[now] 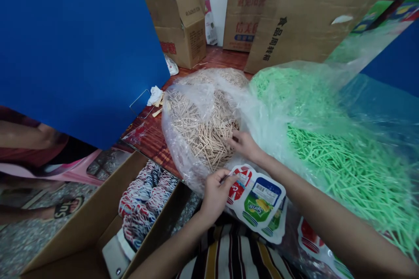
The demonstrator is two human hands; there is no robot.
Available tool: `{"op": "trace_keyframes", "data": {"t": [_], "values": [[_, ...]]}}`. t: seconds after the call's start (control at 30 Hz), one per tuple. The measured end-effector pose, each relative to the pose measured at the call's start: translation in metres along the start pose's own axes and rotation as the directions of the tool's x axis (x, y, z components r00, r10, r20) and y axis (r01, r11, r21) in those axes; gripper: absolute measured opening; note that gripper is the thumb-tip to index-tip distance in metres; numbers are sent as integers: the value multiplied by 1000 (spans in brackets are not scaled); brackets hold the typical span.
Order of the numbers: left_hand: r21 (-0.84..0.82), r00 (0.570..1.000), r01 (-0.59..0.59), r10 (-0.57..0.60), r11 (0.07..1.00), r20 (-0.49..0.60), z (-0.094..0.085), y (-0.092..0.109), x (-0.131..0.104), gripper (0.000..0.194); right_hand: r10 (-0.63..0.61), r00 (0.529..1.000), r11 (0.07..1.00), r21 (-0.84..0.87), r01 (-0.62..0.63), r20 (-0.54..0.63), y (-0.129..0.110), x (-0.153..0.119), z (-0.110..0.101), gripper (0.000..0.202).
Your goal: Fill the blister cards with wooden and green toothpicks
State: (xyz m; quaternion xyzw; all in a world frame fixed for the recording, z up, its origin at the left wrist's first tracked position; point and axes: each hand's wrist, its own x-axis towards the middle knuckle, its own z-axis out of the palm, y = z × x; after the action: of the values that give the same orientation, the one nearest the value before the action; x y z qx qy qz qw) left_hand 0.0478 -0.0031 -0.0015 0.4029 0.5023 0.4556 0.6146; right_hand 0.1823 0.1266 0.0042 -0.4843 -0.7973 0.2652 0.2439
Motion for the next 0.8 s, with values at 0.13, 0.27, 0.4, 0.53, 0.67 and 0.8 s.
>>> {"op": "trace_keyframes", "data": {"t": [0.13, 0.27, 0.4, 0.53, 0.67, 0.8], "values": [[-14, 1000, -15, 15, 1000, -17, -3, 2, 1, 20, 12, 1000, 993, 114, -11, -15, -2, -5, -6, 37], [-64, 997, -21, 16, 998, -69, -3, 6, 2, 18, 73, 994, 891, 453, -27, -84, 1, -8, -8, 40], [-110, 996, -27, 18, 994, -85, -2, 7, 6, 17, 237, 969, 681, 723, -120, -63, -5, -17, -18, 41], [-115, 997, -24, 16, 993, -73, 1, 6, 10, 17, 332, 935, 533, 843, -78, -123, -26, -37, -41, 36], [-141, 999, -18, 11, 990, -50, 6, 6, 11, 16, 283, 944, 541, 841, -13, -167, -46, -61, -60, 28], [-197, 999, 29, -32, 980, -9, 11, 6, 11, 18, 188, 976, 638, 770, -36, -110, -53, -76, -65, 28]]}}
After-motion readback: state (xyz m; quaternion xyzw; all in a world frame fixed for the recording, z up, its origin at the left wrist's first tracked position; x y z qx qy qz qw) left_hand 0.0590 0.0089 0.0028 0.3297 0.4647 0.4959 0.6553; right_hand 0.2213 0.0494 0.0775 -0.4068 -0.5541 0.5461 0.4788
